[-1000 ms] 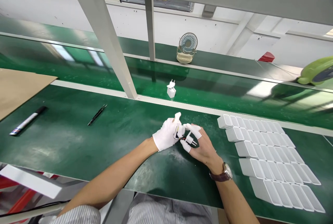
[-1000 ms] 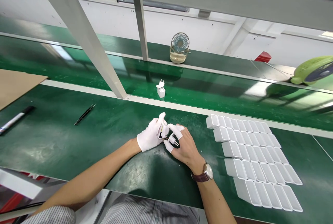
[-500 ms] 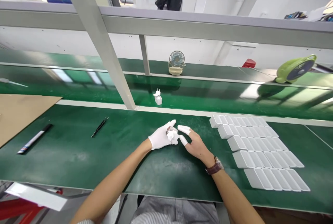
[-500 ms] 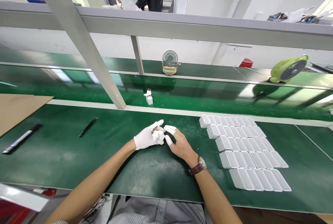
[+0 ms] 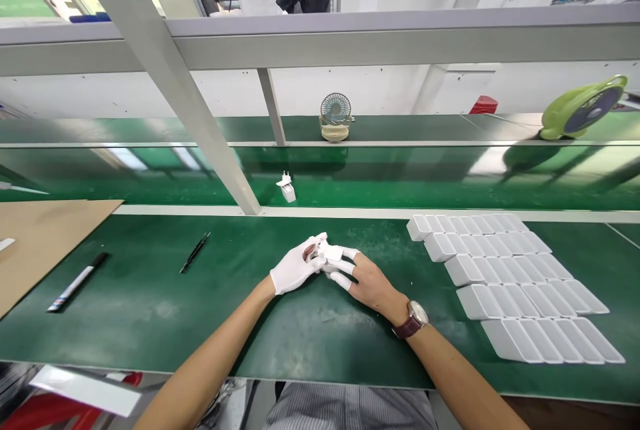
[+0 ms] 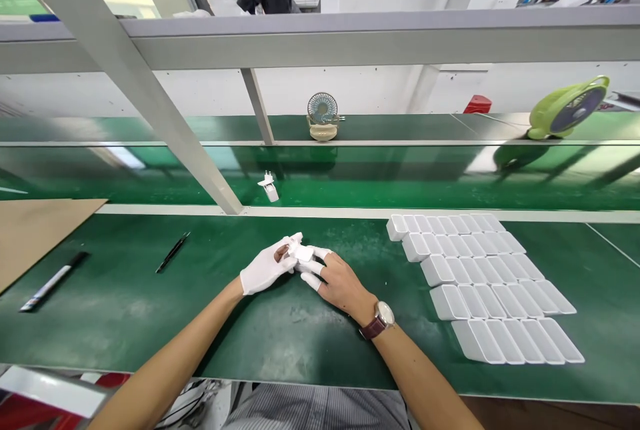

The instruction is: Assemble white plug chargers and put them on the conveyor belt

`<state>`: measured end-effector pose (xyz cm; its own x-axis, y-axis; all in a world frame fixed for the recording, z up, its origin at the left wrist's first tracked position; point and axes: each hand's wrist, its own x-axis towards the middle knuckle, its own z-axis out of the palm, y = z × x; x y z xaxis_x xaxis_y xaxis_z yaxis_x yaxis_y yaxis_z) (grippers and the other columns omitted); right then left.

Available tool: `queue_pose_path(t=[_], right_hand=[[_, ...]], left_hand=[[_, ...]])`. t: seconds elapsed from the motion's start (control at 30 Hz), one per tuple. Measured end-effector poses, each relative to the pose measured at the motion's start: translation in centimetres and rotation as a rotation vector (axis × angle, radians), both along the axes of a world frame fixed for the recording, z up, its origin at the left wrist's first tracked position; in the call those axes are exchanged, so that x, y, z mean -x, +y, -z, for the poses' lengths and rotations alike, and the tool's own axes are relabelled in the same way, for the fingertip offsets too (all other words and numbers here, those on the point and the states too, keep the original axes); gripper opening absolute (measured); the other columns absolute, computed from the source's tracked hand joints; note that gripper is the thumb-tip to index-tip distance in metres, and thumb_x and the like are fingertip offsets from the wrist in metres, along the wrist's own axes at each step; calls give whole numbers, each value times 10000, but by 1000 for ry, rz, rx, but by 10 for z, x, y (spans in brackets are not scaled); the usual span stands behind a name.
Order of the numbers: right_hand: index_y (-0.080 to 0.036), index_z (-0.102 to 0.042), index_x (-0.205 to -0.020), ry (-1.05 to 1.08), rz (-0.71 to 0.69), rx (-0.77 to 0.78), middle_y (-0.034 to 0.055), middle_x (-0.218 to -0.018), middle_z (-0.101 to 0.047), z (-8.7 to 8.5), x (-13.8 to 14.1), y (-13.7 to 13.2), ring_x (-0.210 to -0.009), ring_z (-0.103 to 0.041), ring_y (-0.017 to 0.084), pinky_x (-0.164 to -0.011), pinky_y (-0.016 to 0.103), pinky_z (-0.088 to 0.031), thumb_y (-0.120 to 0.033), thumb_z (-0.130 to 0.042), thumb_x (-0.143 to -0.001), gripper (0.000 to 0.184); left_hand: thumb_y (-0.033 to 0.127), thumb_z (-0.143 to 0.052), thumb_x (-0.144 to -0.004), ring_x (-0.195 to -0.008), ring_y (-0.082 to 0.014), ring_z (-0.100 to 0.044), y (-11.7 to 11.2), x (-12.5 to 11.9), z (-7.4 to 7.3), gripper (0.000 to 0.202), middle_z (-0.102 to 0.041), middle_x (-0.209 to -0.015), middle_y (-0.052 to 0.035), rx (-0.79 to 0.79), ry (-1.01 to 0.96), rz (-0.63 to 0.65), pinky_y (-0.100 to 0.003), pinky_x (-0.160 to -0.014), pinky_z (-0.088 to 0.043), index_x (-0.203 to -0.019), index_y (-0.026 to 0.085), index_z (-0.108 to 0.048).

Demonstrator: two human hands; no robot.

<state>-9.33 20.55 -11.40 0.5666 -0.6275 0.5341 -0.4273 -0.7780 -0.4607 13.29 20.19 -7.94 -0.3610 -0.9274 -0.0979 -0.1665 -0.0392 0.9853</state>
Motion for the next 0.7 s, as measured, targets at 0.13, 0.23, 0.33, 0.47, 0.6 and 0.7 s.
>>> queue_pose_path(t=[0.13,0.23,0.33,0.47,0.6,0.7], right_hand=[[-238,-596,-1281,16,14,58,135,-1314,-550,7,0,0,-1140,-594,250,-923,432,-576,-205,-545,-972,315],[-222,-641,-1187,4,26,87,140,-1256,-574,13,0,0,-1073,-623,249,-865,415,-598,-163,-552,-955,256],[-237,-661,-1142,5,63,88,128,-1178,-607,17,-2,2,-993,-651,248,-809,407,-618,-159,-592,-927,239],[-251,-662,-1144,24,87,27,121,-1169,-616,19,-3,3,-1016,-653,256,-819,407,-626,-153,-602,-915,256],[-230,-666,-1102,7,70,6,122,-1179,-614,16,-4,2,-1055,-640,249,-836,396,-620,-120,-563,-923,234],[-218,-647,-1147,7,62,23,129,-1236,-594,14,-4,-1,-1083,-631,247,-865,398,-608,-137,-564,-934,242]], left_hand=[[441,-650,-879,-695,-134,-595,-3,4,11,671,-626,-1199,-120,-107,151,-6,-297,-648,-527,-1459,197,-417],[396,-725,-826,-660,-121,-595,-5,6,18,747,-620,-1208,-142,-238,298,-50,-280,-601,-528,-1462,180,-398],[343,-793,-761,-756,-168,-640,-6,9,19,823,-629,-1166,-152,-306,377,-88,-276,-605,-553,-1456,153,-394],[318,-803,-755,-789,-176,-651,-8,11,17,799,-626,-1168,-141,-334,381,-106,-282,-624,-575,-1442,169,-422],[319,-800,-762,-840,-190,-645,-8,10,18,768,-630,-1146,-122,-335,381,-99,-299,-647,-588,-1429,186,-442],[316,-789,-778,-873,-199,-647,-6,9,21,766,-612,-1217,-144,-318,386,-72,-287,-642,-577,-1438,188,-423]])
